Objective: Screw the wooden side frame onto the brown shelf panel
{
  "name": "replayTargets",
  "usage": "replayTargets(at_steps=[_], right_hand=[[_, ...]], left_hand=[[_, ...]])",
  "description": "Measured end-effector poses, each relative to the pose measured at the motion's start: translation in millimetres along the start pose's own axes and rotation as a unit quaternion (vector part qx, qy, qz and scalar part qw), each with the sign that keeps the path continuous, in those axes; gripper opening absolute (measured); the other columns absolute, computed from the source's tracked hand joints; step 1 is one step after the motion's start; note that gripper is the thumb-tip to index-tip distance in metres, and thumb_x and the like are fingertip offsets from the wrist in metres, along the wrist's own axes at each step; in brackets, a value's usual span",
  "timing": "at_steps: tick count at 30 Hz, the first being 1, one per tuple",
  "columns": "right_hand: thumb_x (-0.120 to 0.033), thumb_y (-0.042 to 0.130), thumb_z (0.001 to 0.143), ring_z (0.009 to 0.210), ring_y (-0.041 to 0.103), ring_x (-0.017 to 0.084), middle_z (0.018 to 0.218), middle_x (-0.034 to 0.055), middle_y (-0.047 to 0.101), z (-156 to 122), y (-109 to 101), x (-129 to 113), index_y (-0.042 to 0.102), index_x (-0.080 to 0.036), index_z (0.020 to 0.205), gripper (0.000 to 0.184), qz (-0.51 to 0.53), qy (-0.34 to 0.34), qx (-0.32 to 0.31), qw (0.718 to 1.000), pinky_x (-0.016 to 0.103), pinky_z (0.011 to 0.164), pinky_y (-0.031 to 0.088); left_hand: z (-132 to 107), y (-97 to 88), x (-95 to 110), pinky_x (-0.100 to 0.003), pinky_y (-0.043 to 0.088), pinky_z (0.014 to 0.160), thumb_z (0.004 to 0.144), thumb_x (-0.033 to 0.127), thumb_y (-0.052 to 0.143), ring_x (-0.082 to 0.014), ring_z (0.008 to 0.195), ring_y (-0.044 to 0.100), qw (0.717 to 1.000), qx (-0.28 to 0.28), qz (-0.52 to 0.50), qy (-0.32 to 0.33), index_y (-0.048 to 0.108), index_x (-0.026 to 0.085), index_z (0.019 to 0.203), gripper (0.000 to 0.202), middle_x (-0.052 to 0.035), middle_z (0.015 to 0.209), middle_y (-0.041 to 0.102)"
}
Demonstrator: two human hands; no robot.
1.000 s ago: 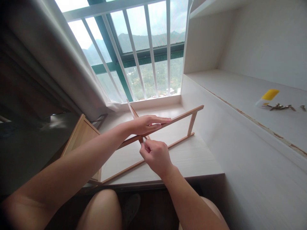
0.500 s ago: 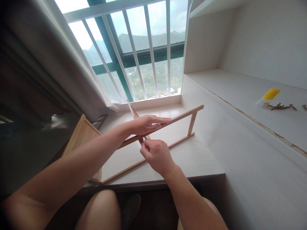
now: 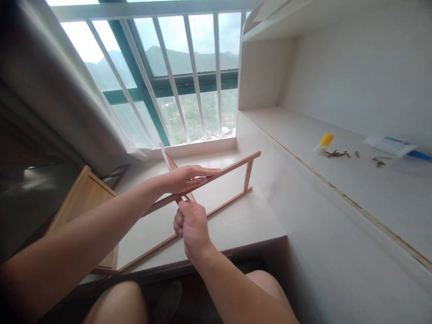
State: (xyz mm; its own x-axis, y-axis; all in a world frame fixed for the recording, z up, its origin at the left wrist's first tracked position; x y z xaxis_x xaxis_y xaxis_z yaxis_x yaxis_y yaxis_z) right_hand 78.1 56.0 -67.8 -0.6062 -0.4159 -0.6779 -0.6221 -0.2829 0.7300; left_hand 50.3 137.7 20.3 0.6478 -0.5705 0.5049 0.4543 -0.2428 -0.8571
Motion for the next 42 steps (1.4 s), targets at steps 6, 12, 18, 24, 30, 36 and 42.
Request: replayTargets(at_steps=[6,12,18,24,30,36,42], right_hand=[[-0.032,0.058,0.077,0.034,0.022,0.004,0.042,-0.0111,0.029,-2.0,4.7,-3.1,0.035,-0.021,0.060,0.031,0.016,0.011,0.007,1.000,0.018,0.035,0.012],[-0.032,0.056,0.081,0.040,0.032,0.007,0.044,-0.0072,0.037,-2.7,-10.9,-19.8,0.044,-0.019,0.056,0.031,-0.240,-0.054,0.010,0.969,0.020,0.040,0.026],[-0.034,0.059,0.087,0.059,0.050,0.010,0.056,-0.0039,0.056,-16.7,-12.5,-58.0,0.064,-0.019,0.065,0.027,-0.515,-0.188,0.022,0.836,0.021,0.061,0.040],[-0.033,0.061,0.089,0.067,0.056,0.012,0.068,-0.0023,0.066,-12.8,-13.2,-60.9,0.076,-0.023,0.085,0.019,-0.582,-0.221,0.000,0.783,0.020,0.065,0.040],[-0.022,0.055,0.092,0.080,0.062,0.014,0.087,0.0010,0.072,-4.6,-11.2,-61.7,0.074,-0.023,0.095,0.020,-0.613,-0.221,-0.009,0.759,0.022,0.073,0.043],[-0.032,0.054,0.093,0.070,0.060,0.014,0.076,0.0012,0.070,-12.5,-1.5,-67.7,0.073,-0.021,0.086,0.023,-0.643,-0.266,-0.022,0.718,0.023,0.068,0.042],[-0.037,0.054,0.093,0.077,0.064,0.014,0.086,0.0022,0.073,-17.6,-2.6,-68.1,0.073,-0.020,0.101,0.026,-0.610,-0.289,-0.022,0.738,0.021,0.076,0.045]], left_hand=[[3.6,-2.7,0.0,-0.031,0.043,0.104,0.096,0.045,0.042,-0.0215,0.122,0.055,1.000,0.000,0.000,-0.012,0.047,0.032,0.140,0.047,-0.0016,0.141,0.053],[6.1,-2.6,-7.5,-0.033,0.042,0.106,0.090,0.059,0.042,-0.0262,0.126,0.051,0.999,0.007,-0.008,-0.048,0.051,0.032,0.138,0.055,0.0000,0.142,0.051],[6.0,-3.6,-4.7,-0.034,0.040,0.107,0.088,0.064,0.039,-0.0270,0.130,0.048,0.998,-0.001,-0.004,-0.061,0.051,0.032,0.138,0.061,0.0003,0.144,0.049],[5.4,-4.9,3.5,-0.037,0.036,0.111,0.087,0.065,0.039,-0.0277,0.133,0.044,0.997,-0.021,-0.031,-0.070,0.050,0.030,0.139,0.063,-0.0003,0.145,0.047],[5.2,-5.2,2.9,-0.038,0.040,0.107,0.085,0.070,0.038,-0.0292,0.130,0.048,0.996,-0.002,-0.033,-0.081,0.055,0.030,0.135,0.066,-0.0025,0.142,0.051],[5.2,-5.0,-5.3,-0.040,0.040,0.107,0.078,0.080,0.031,-0.0315,0.128,0.050,0.992,0.066,-0.032,-0.103,0.061,0.029,0.129,0.078,-0.0036,0.138,0.055],[6.6,-4.5,-5.5,-0.037,0.041,0.107,0.079,0.078,0.035,-0.0294,0.129,0.049,0.993,0.042,-0.040,-0.106,0.060,0.031,0.130,0.074,-0.0009,0.139,0.055]])
Point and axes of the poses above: each hand's wrist, its own z-axis towards the middle knuckle, its own y-axis out of the palm, x = y × z, the point moved 8 cm from there along z, towards the middle knuckle
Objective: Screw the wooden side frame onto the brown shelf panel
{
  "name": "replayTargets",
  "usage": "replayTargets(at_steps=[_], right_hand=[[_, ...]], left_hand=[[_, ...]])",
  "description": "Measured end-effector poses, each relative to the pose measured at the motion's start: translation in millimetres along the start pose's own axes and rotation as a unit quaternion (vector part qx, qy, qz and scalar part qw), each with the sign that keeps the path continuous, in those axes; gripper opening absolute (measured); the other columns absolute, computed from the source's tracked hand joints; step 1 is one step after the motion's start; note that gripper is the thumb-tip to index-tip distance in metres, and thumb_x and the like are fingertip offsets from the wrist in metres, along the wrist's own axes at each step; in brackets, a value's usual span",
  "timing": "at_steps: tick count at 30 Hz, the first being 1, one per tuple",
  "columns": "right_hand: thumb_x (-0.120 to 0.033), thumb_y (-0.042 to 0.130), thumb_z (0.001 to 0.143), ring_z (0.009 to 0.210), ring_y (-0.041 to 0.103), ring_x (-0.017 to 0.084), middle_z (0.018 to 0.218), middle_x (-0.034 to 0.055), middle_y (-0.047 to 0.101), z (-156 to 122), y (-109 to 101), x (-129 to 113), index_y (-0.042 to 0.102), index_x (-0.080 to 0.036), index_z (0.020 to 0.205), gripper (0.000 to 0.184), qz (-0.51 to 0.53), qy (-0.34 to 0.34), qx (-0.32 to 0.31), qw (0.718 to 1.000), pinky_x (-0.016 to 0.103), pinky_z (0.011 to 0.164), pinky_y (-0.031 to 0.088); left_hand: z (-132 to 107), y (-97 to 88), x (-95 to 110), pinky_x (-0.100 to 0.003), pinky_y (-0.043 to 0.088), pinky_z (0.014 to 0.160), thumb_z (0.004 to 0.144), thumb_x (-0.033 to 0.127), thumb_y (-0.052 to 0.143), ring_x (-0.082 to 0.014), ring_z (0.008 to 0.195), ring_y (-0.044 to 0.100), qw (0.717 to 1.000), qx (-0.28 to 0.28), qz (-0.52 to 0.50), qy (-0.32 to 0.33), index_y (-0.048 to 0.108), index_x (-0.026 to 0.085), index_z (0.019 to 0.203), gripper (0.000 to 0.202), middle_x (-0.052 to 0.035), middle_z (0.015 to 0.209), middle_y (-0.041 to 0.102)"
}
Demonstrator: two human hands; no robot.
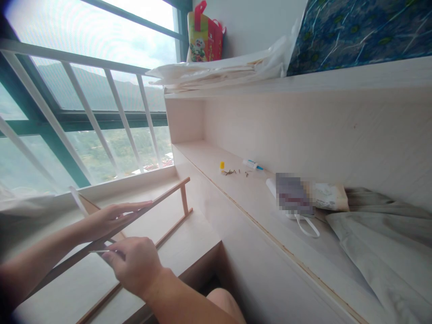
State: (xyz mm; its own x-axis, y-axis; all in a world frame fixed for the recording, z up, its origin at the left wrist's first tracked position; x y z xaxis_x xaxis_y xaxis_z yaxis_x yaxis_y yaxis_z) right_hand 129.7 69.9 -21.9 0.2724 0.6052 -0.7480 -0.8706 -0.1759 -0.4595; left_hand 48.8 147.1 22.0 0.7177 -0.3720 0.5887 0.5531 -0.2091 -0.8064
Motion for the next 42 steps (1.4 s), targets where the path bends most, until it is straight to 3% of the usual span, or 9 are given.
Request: replayTargets(at_steps=[11,15,20,27,35,42], right_hand=[[-0.035,0.055,0.093,0.082,0.064,0.015,0.088,0.0007,0.072,-2.2,2.9,1.7,0.073,-0.023,0.101,0.023,0.000,0.014,-0.024,1.000,0.021,0.078,0.045],[-0.038,0.055,0.093,0.080,0.063,0.014,0.085,0.0004,0.071,-2.0,-0.2,1.2,0.073,-0.023,0.100,0.024,-0.017,0.014,-0.026,0.999,0.021,0.076,0.045],[-0.038,0.056,0.092,0.080,0.063,0.015,0.083,0.0006,0.068,-1.0,2.9,0.4,0.073,-0.024,0.100,0.023,-0.050,-0.008,-0.039,0.998,0.022,0.077,0.046],[-0.042,0.060,0.090,0.079,0.062,0.013,0.088,0.0001,0.063,-2.1,7.1,12.1,0.074,-0.029,0.104,0.023,-0.044,0.012,-0.036,0.998,0.022,0.077,0.048],[-0.039,0.061,0.089,0.082,0.063,0.013,0.092,0.0002,0.064,-2.0,4.3,18.0,0.074,-0.028,0.101,0.021,-0.047,-0.004,-0.029,0.998,0.021,0.079,0.048],[-0.037,0.060,0.090,0.087,0.063,0.015,0.093,-0.0004,0.067,0.1,7.7,9.7,0.073,-0.027,0.099,0.019,-0.087,-0.051,-0.021,0.995,0.022,0.078,0.048]], left_hand=[[-2.6,-0.8,8.7,-0.036,0.042,0.106,0.087,0.059,0.044,-0.0281,0.130,0.048,0.998,-0.056,-0.006,0.010,0.054,0.034,0.135,0.055,0.0008,0.142,0.051],[-2.5,-3.1,10.7,-0.038,0.042,0.106,0.088,0.058,0.044,-0.0294,0.129,0.050,0.999,-0.048,0.012,0.007,0.054,0.034,0.135,0.054,0.0004,0.141,0.053],[-1.5,-3.0,7.8,-0.034,0.045,0.103,0.087,0.059,0.044,-0.0284,0.125,0.053,0.999,-0.039,0.020,-0.005,0.057,0.036,0.132,0.051,0.0014,0.138,0.056],[-0.8,-1.5,0.5,-0.037,0.044,0.103,0.089,0.060,0.043,-0.0297,0.127,0.051,0.998,-0.048,0.020,-0.019,0.055,0.034,0.135,0.054,-0.0008,0.140,0.053],[1.6,-1.8,-2.0,-0.029,0.055,0.084,0.087,0.061,0.044,-0.0315,0.119,0.057,0.998,-0.036,0.038,-0.024,0.056,0.033,0.133,0.055,-0.0007,0.138,0.055],[0.3,-3.1,0.7,-0.033,0.054,0.087,0.087,0.059,0.045,-0.0308,0.112,0.061,0.998,-0.035,0.040,-0.020,0.057,0.032,0.133,0.054,-0.0023,0.135,0.058]])
Point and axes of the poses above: each hand's wrist, its own z-axis towards the middle knuckle, its own y-axis out of the palm, x = y × z, the point moved 8 cm from there along z, towards the middle knuckle
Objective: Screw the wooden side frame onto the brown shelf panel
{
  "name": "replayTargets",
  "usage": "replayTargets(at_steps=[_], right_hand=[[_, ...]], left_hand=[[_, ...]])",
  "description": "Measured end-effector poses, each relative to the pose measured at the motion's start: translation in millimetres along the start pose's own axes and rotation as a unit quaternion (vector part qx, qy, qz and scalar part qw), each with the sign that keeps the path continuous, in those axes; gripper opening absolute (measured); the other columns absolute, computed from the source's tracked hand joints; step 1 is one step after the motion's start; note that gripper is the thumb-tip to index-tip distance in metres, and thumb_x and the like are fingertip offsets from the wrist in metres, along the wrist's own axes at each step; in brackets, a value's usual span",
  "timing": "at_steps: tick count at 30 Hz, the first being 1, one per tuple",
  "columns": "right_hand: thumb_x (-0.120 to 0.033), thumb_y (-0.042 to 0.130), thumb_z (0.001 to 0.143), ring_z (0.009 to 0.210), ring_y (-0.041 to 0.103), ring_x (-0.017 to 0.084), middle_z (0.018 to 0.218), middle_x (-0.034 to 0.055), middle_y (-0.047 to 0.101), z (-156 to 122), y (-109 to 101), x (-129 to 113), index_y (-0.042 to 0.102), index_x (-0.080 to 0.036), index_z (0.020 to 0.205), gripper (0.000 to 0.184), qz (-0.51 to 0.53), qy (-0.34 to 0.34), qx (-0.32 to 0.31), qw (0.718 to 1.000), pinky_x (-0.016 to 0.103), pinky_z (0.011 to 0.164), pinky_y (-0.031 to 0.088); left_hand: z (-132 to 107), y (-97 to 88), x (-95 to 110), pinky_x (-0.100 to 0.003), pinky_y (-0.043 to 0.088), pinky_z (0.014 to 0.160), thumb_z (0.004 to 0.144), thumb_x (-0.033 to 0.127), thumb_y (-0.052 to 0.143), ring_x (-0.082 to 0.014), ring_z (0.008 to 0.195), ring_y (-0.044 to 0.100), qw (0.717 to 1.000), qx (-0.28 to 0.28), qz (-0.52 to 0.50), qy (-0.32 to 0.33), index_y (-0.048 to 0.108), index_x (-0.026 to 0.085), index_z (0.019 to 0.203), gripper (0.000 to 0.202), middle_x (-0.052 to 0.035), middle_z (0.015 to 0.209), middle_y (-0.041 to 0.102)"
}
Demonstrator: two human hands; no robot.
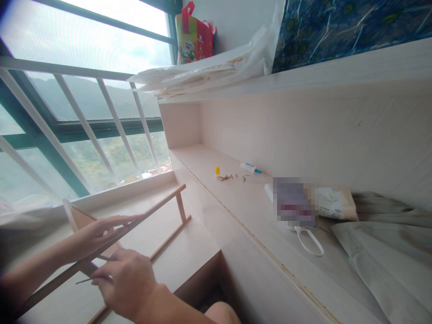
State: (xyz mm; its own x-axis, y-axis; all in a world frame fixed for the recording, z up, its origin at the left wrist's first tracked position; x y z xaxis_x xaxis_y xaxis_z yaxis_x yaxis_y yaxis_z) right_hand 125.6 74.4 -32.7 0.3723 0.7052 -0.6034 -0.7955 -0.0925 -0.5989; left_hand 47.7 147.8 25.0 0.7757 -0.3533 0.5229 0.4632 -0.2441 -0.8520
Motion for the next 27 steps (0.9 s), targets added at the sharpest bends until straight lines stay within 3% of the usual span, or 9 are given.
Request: replayTargets(at_steps=[6,10,13,15,23,27], right_hand=[[-0.034,0.060,0.090,0.090,0.061,0.014,0.095,0.0000,0.067,6.2,1.6,-6.0,0.073,-0.027,0.099,0.018,0.000,-0.024,0.003,1.000,0.022,0.085,0.047],[-0.033,0.062,0.089,0.091,0.061,0.015,0.093,0.0007,0.067,9.7,-2.6,-10.1,0.073,-0.028,0.099,0.016,0.008,-0.017,0.012,1.000,0.023,0.084,0.047],[-0.029,0.062,0.089,0.089,0.060,0.016,0.092,0.0020,0.067,9.0,-8.4,-14.3,0.074,-0.026,0.095,0.014,0.024,-0.009,0.023,0.999,0.025,0.083,0.046],[-0.026,0.060,0.090,0.088,0.059,0.016,0.090,0.0029,0.066,7.9,-11.3,-16.6,0.074,-0.025,0.096,0.015,0.041,-0.008,0.023,0.999,0.026,0.082,0.046],[-0.025,0.059,0.090,0.084,0.057,0.016,0.088,0.0050,0.061,3.9,-19.8,-12.0,0.076,-0.024,0.093,0.016,0.087,-0.002,0.062,0.994,0.029,0.078,0.047],[-0.028,0.066,0.086,0.085,0.055,0.017,0.088,0.0051,0.056,2.5,-21.4,1.5,0.077,-0.024,0.087,0.012,0.142,0.052,0.090,0.984,0.030,0.073,0.049]], left_hand=[[-2.1,-1.6,6.0,-0.030,0.051,0.090,0.088,0.056,0.044,-0.0274,0.111,0.061,1.000,-0.013,-0.003,-0.009,0.056,0.034,0.133,0.051,-0.0008,0.132,0.061],[-4.5,0.5,6.8,-0.025,0.052,0.065,0.090,0.056,0.038,-0.0184,0.076,0.064,0.999,-0.033,-0.007,-0.021,0.052,0.032,0.137,0.055,-0.0015,0.110,0.070],[-6.5,2.8,3.3,-0.022,0.043,0.051,0.090,0.055,0.039,-0.0101,0.055,0.050,0.999,-0.038,-0.005,-0.033,0.050,0.028,0.139,0.058,-0.0016,0.095,0.069],[-7.1,1.4,2.5,-0.021,0.043,0.055,0.090,0.054,0.041,-0.0094,0.057,0.050,0.999,-0.021,-0.012,-0.023,0.052,0.028,0.137,0.055,-0.0012,0.092,0.068],[-10.6,5.9,-1.5,-0.027,0.045,0.084,0.094,0.045,0.043,-0.0142,0.086,0.059,0.999,-0.032,-0.013,0.015,0.050,0.029,0.139,0.048,-0.0034,0.115,0.066],[-10.8,9.0,-3.1,-0.028,0.043,0.087,0.095,0.044,0.041,-0.0163,0.097,0.058,0.999,-0.043,-0.019,0.022,0.047,0.030,0.141,0.048,-0.0031,0.118,0.065]])
Point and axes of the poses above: each hand's wrist, its own z-axis towards the middle knuckle, its own y-axis out of the palm, x = y × z, the point moved 8 cm from there along z, towards the middle knuckle
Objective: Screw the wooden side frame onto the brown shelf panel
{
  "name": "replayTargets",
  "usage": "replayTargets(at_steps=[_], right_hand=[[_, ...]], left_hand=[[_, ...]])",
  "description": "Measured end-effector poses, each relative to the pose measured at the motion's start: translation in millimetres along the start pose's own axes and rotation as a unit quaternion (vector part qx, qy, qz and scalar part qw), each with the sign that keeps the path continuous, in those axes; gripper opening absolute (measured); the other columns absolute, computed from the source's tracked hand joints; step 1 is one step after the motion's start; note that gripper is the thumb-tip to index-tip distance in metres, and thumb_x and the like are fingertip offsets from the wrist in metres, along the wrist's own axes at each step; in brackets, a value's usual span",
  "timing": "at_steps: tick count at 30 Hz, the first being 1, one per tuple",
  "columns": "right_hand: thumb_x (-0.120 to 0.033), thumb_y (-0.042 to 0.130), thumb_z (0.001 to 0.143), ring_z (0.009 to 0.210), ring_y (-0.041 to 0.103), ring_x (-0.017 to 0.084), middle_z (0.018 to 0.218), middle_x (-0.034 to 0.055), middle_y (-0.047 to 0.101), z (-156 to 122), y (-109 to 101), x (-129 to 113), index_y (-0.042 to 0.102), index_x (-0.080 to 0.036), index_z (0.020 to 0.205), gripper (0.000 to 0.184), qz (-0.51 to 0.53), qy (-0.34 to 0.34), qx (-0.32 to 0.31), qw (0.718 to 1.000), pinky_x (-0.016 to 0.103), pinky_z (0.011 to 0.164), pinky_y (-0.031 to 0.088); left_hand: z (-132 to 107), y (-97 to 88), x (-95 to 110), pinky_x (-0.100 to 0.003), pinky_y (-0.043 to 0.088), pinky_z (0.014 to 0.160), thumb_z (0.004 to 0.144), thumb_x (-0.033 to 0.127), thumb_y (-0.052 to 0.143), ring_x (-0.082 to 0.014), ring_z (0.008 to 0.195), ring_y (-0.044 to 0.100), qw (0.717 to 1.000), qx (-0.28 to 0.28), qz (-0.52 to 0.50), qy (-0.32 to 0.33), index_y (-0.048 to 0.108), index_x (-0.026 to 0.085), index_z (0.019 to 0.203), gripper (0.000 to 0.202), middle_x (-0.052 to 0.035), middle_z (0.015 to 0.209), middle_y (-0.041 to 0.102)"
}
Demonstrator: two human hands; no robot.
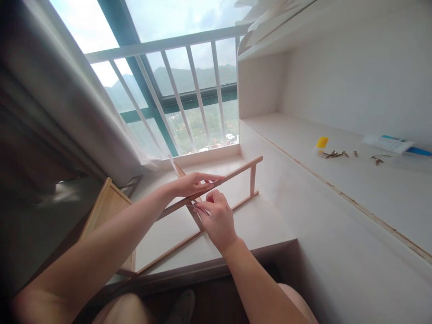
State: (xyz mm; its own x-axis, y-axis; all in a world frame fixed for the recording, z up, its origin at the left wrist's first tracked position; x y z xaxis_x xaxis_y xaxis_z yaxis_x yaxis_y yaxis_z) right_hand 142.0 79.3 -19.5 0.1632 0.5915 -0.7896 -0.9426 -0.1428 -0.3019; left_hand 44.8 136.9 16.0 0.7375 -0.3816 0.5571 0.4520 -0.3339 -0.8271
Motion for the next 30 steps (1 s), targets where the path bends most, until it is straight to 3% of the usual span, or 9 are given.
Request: replayTargets(at_steps=[3,8,11,16,21,27,30], right_hand=[[-0.028,0.067,0.084,0.085,0.059,0.016,0.087,0.0041,0.060,1.3,1.9,13.1,0.076,-0.023,0.089,0.011,0.145,0.061,-0.005,0.988,0.030,0.075,0.051],[-0.032,0.069,0.083,0.078,0.063,0.016,0.082,0.0045,0.068,0.8,7.7,27.3,0.071,-0.018,0.090,0.016,0.357,0.150,-0.008,0.922,0.032,0.074,0.053],[-0.032,0.069,0.083,0.075,0.065,0.016,0.075,0.0031,0.068,-0.8,9.0,26.1,0.067,-0.018,0.089,0.016,0.428,0.166,-0.011,0.888,0.031,0.070,0.053],[-0.030,0.068,0.085,0.077,0.068,0.018,0.083,0.0056,0.073,-4.3,13.1,20.1,0.060,-0.018,0.090,0.015,0.484,0.183,-0.039,0.855,0.032,0.071,0.054],[-0.030,0.072,0.081,0.076,0.070,0.019,0.084,0.0055,0.075,-6.7,17.4,19.5,0.054,-0.019,0.088,0.021,0.469,0.195,-0.042,0.860,0.034,0.074,0.054],[-0.032,0.072,0.080,0.074,0.070,0.019,0.083,0.0073,0.074,-11.1,31.4,21.9,0.061,-0.017,0.083,0.018,0.387,0.194,-0.063,0.899,0.029,0.066,0.052],[-0.031,0.072,0.079,0.072,0.069,0.018,0.081,0.0066,0.074,-11.1,39.5,26.4,0.062,-0.017,0.082,0.018,0.387,0.209,-0.063,0.896,0.028,0.062,0.051]], left_hand=[[0.5,0.9,-1.0,-0.028,0.042,0.086,0.096,0.042,0.041,-0.0164,0.100,0.057,1.000,-0.007,-0.007,0.004,0.046,0.028,0.142,0.048,-0.0049,0.119,0.065],[0.0,-0.5,-0.9,-0.028,0.043,0.084,0.095,0.043,0.043,-0.0157,0.098,0.057,1.000,-0.003,-0.012,0.003,0.047,0.033,0.140,0.047,-0.0031,0.120,0.064],[0.3,-1.3,-0.9,-0.027,0.043,0.083,0.094,0.043,0.044,-0.0156,0.097,0.057,1.000,0.005,-0.010,0.001,0.049,0.034,0.139,0.045,-0.0016,0.120,0.064],[1.5,0.3,-2.1,-0.027,0.044,0.082,0.095,0.040,0.044,-0.0154,0.095,0.057,1.000,-0.005,-0.021,0.007,0.048,0.033,0.139,0.045,-0.0018,0.114,0.066],[1.0,-0.8,-0.6,-0.027,0.044,0.083,0.094,0.040,0.045,-0.0157,0.096,0.056,1.000,-0.012,-0.018,0.008,0.048,0.033,0.139,0.045,-0.0031,0.119,0.063],[-1.2,-2.4,4.2,-0.027,0.043,0.081,0.094,0.039,0.044,-0.0142,0.089,0.053,1.000,-0.011,-0.013,0.008,0.049,0.030,0.139,0.046,-0.0042,0.115,0.063],[-2.0,-2.1,4.4,-0.026,0.043,0.080,0.094,0.038,0.045,-0.0140,0.088,0.053,1.000,-0.010,-0.016,0.009,0.049,0.030,0.139,0.046,-0.0039,0.114,0.064]])
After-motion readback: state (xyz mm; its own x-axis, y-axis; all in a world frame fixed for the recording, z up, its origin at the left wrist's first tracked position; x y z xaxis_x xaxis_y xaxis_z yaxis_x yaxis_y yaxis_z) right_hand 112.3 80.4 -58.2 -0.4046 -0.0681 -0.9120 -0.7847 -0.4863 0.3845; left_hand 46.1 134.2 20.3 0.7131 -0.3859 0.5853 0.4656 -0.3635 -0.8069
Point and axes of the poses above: each hand's wrist, its own z-axis towards the middle knuckle, its own y-axis out of the palm, x = y × z, the point moved 8 cm from there along z, towards the middle knuckle
